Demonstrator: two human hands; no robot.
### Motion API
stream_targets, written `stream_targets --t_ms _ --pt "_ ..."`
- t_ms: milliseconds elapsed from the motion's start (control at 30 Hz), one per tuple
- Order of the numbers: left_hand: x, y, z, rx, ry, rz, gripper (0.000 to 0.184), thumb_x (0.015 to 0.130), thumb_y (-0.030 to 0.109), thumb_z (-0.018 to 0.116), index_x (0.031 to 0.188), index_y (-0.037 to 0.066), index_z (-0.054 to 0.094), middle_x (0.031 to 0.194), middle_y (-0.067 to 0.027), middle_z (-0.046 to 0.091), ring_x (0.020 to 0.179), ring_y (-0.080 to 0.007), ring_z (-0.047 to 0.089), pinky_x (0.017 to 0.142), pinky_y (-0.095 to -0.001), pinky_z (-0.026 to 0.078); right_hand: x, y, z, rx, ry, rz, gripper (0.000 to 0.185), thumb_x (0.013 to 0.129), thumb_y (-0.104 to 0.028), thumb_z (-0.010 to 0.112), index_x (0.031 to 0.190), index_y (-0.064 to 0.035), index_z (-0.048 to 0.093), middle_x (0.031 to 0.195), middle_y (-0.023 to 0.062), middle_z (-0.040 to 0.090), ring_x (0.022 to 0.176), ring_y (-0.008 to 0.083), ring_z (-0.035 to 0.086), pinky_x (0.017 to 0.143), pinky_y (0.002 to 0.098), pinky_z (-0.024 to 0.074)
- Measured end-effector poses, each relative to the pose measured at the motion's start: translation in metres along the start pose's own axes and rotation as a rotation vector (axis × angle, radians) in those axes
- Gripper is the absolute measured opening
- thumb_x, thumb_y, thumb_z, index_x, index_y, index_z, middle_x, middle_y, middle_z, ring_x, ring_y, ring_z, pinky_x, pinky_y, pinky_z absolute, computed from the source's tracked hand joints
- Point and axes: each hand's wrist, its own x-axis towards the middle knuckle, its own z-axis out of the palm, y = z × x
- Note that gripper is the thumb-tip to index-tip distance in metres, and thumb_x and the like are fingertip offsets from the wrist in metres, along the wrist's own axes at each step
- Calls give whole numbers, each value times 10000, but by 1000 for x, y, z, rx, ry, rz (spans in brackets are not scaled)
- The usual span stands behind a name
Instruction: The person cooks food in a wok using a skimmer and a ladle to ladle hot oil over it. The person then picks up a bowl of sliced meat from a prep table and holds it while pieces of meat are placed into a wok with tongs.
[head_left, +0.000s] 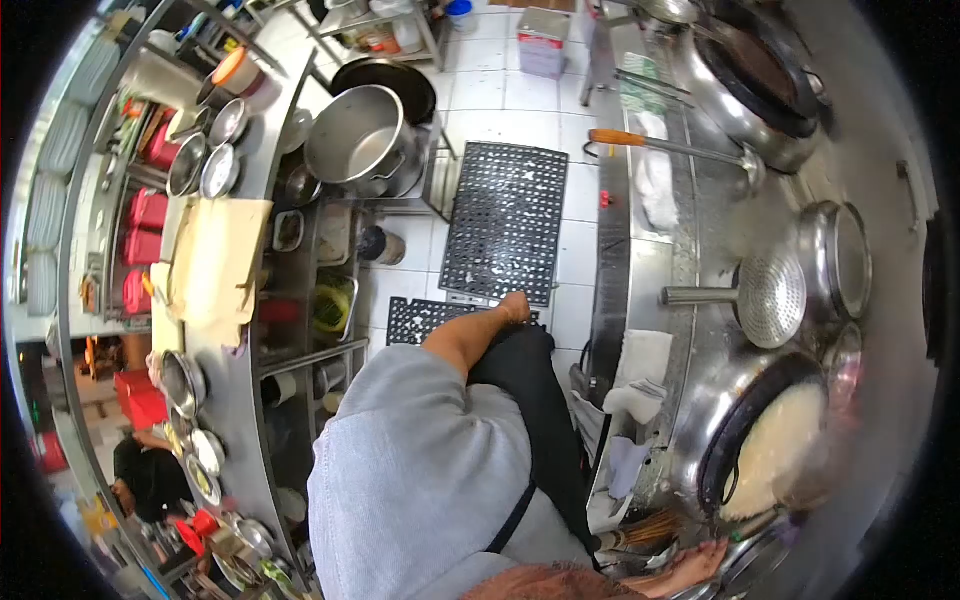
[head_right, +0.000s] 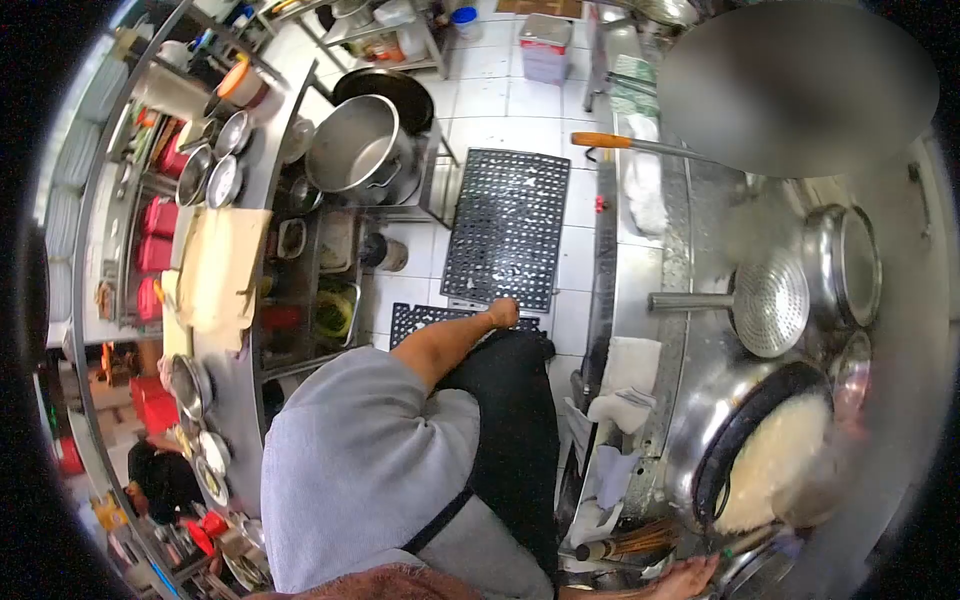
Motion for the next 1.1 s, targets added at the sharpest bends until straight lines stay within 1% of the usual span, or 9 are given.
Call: stream_targets --t_ms 67,167,233,333,433,600,667,933,1100 --pt "-4 -21 19 -115 70 -144 319 743 296 627 874 20 719 931 -225 679 905 -359 661 832 -416 523 26 33 -18 14 -2 -381 500 918 -354 569 1214 48 545 1072 140 631 886 276 601 807 390 485" --pt "-28 -47 29 15 -70 -157 333 754 303 626 935 37 716 1013 -214 670 946 -354 655 853 -407 518 36 25 0 -655 263 -527 361 916 -211 549 1156 58 579 989 159 647 873 295 609 792 394 492" --pt "-38 -64 28 -33 -62 -213 339 756 298 628 952 35 712 1038 -209 666 977 -351 647 864 -408 515 11 2 16 -589 272 -661 324 927 -209 509 1121 30 613 990 163 655 807 280 599 727 384 479" --pt "-45 -69 25 -225 -16 -406 344 771 267 614 984 12 703 1089 -209 657 1037 -336 634 882 -413 511 -30 -30 25 -3 -69 -10 333 938 -233 515 1159 -5 614 1172 173 619 1015 291 603 865 388 477" --pt "-51 -55 10 -224 5 -380 342 781 243 590 986 -9 697 1091 -227 650 1018 -334 643 874 -413 515 -1 38 -9 264 -417 -409 338 917 -219 576 1185 -16 612 1173 170 619 1096 280 583 922 361 465" --pt "-38 -29 6 -232 6 -283 355 771 242 574 965 -33 686 1049 -249 653 1006 -396 628 860 -430 509 -34 -26 -18 -160 230 -39 759 841 -523 636 1377 -31 424 1367 187 482 1142 267 560 1001 374 446" --pt "-26 -30 12 -161 -127 -272 342 775 267 597 945 -15 690 1018 -242 661 977 -412 631 842 -445 511 -40 -30 -5 316 225 -63 429 928 -169 498 1351 -97 495 856 61 588 442 42 380 338 187 303" --pt "30 -60 10 276 -11 452 296 859 250 528 856 7 696 731 -157 673 738 -300 666 616 -418 517 -114 -51 19 499 -80 236 394 896 -11 466 1282 -16 543 657 -37 507 403 20 338 336 188 230" --pt "52 -35 -27 -664 -377 -331 154 830 162 536 849 46 636 685 -85 584 554 -234 600 476 -380 519 -136 -24 1 513 142 152 369 943 -46 473 1308 -30 519 635 -30 502 372 25 341 307 186 223"
